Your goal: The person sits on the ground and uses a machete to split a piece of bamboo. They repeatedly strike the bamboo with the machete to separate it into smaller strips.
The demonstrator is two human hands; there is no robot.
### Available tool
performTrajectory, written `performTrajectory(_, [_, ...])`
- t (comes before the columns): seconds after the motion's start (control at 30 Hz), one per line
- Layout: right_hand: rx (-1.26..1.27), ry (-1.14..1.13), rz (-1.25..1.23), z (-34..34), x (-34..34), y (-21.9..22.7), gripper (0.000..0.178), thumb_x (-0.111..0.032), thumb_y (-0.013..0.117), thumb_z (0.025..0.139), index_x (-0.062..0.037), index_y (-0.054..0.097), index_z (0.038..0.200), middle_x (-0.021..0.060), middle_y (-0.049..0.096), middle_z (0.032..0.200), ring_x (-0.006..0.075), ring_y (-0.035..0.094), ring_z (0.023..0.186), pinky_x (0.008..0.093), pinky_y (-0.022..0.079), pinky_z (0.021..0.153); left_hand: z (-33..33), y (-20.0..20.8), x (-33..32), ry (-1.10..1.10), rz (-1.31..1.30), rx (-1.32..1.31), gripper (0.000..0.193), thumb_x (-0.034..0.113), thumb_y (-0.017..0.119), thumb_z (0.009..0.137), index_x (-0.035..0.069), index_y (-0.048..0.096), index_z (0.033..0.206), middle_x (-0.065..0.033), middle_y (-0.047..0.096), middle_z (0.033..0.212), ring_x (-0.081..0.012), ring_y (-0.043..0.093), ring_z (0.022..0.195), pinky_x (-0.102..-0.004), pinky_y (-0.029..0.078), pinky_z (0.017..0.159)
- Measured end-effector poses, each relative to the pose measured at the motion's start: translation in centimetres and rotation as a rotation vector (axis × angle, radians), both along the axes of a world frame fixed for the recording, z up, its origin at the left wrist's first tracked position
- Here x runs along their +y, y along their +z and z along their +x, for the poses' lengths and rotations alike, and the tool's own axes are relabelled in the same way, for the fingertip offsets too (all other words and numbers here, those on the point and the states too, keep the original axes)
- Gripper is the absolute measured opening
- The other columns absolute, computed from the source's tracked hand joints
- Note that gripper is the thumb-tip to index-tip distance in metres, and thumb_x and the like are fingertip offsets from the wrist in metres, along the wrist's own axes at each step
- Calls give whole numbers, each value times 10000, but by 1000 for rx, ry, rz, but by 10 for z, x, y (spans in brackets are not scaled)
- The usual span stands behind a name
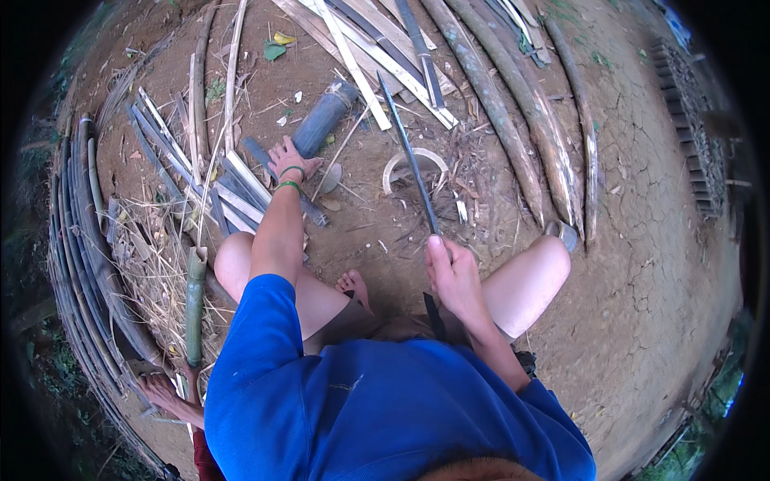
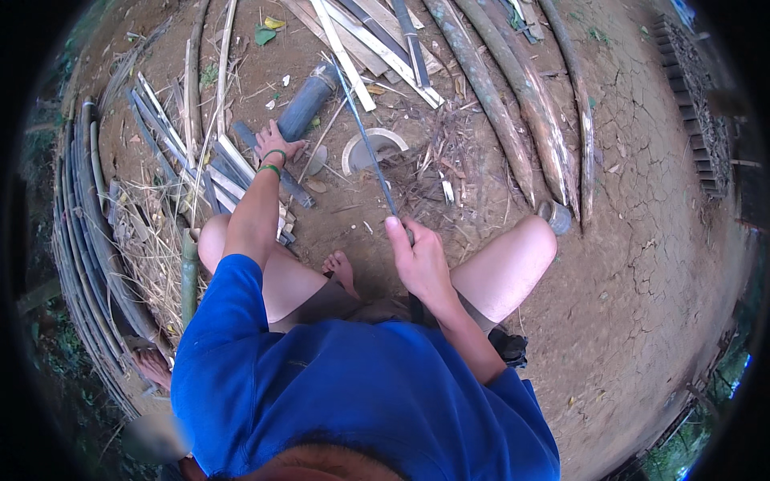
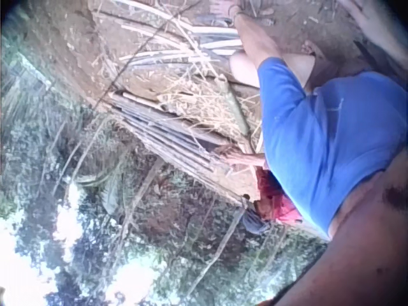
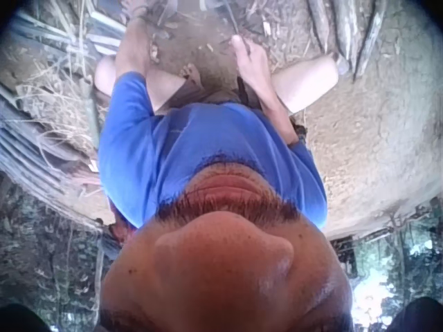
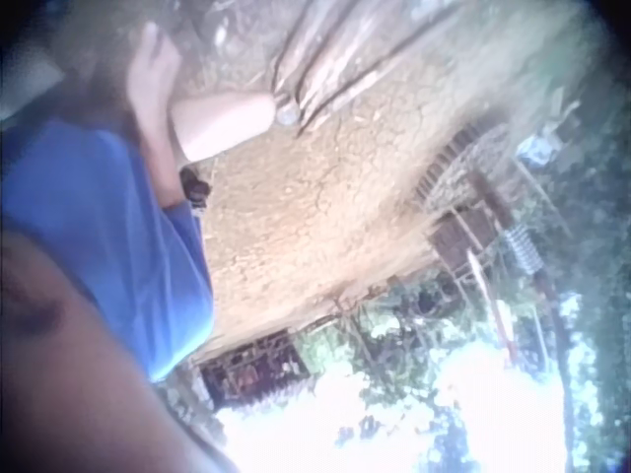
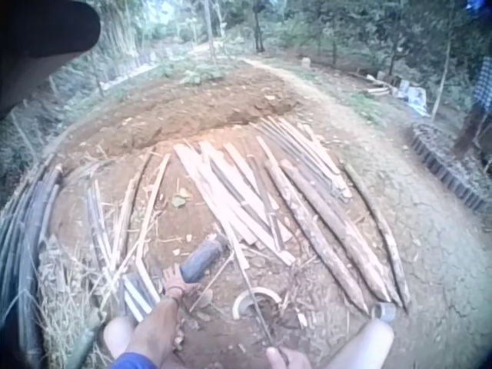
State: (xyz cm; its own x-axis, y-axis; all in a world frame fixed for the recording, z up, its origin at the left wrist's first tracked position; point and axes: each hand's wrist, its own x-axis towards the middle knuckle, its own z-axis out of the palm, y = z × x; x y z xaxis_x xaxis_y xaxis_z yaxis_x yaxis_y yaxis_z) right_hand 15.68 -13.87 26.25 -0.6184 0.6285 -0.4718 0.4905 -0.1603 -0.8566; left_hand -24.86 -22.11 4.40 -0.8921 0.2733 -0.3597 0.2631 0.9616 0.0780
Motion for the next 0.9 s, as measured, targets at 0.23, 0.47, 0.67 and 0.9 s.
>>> performTrajectory(0.23, [-65,8,33,-3,-4,15,553,-450,550,1057,85,669,987,171,515,591,251,545,582,441,458,619,-27,-21,-12,-84,-97,16,1017,529,942,579,79,510,1383,-237,523,1493,-353,471,1443,-446,466,1135])
performTrajectory(0.47, [-85,15,62,-1,-3,17,581,-483,550,1046,77,678,959,207,557,603,318,620,593,449,483,638,-80,100,-6,-202,-5,129,973,543,897,597,45,551,1358,-249,719,1208,-406,696,1141,-481,555,999])
performTrajectory(0.67, [-22,7,97,-4,-1,10,611,-508,541,1045,75,684,928,195,577,613,310,621,606,439,495,654,-64,326,-29,-420,497,508,1126,443,896,580,287,430,1593,-217,719,1254,-364,723,1090,-468,562,957])
performTrajectory(0.9, [-65,13,63,-2,-1,14,641,-536,531,1041,77,698,951,190,616,649,296,642,651,441,509,689,82,514,-42,-773,980,580,1005,195,898,622,78,496,1536,-188,680,1343,-278,681,1200,-384,525,1052])
